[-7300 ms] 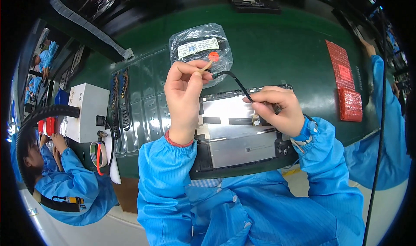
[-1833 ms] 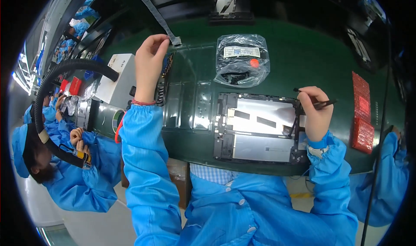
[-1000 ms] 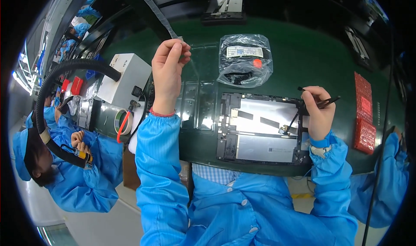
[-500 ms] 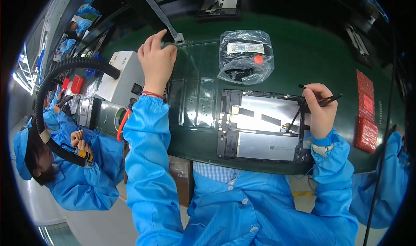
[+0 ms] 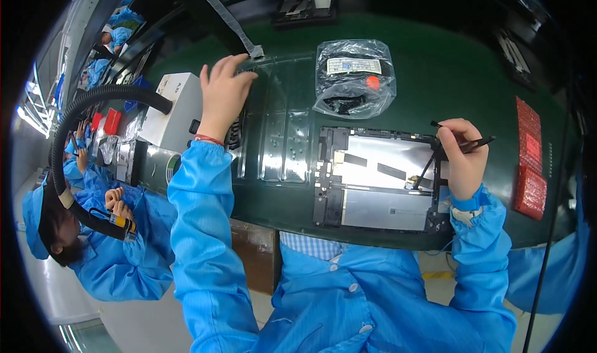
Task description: The person assembles a tablet by installing internal components and connecting ribbon cables. This is done with tweezers and a stylus-like tool.
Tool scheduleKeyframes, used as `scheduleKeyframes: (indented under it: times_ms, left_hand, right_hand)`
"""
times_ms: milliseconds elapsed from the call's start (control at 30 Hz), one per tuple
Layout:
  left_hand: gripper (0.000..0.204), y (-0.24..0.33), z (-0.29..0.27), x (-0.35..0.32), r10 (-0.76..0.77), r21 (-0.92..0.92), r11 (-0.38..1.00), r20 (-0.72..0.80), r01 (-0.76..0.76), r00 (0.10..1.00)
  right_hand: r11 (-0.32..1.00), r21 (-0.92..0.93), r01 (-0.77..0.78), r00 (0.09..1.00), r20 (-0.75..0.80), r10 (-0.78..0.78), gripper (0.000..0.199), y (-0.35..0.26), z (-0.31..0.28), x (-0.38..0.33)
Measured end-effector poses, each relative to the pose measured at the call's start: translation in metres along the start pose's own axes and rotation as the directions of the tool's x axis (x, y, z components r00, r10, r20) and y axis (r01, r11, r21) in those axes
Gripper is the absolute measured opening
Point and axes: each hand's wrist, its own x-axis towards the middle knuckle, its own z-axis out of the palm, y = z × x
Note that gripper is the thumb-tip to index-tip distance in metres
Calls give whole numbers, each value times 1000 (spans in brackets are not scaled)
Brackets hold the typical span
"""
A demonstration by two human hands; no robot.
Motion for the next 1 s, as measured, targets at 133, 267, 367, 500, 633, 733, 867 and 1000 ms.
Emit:
scheduleKeyframes:
  times_ms: [133,267,367,500,633,733,867,1000]
  left_hand:
    - [12,4,-11,19,-226,-433,891,-163,136,960]
    - [14,59,-37,40,-406,-825,509,23,247,914]
    - [16,114,-51,55,-104,-839,543,-98,-26,990]
    - [18,172,-42,54,71,-883,464,-44,-72,997]
    - [24,188,-22,38,91,-918,396,26,-12,996]
    - [30,189,-22,30,62,-940,332,106,79,992]
    - [34,191,-18,26,27,-961,241,146,136,989]
    - [34,188,-16,23,12,-960,233,163,156,986]
  right_hand:
    - [1000,-16,-12,1000,-6,12,9,-3,-2,0]
    - [999,-8,48,999,-23,-48,7,-6,-4,3]
    - [948,-168,269,951,-108,-289,8,-21,-12,15]
    - [744,-543,391,913,123,-390,12,-46,-12,23]
    - [521,-664,536,844,406,-351,20,-19,7,18]
    - [421,-648,635,772,509,-381,22,-5,12,16]
    - [281,-661,696,714,596,-367,23,-1,17,12]
    - [210,-662,719,691,648,-322,23,-6,21,10]
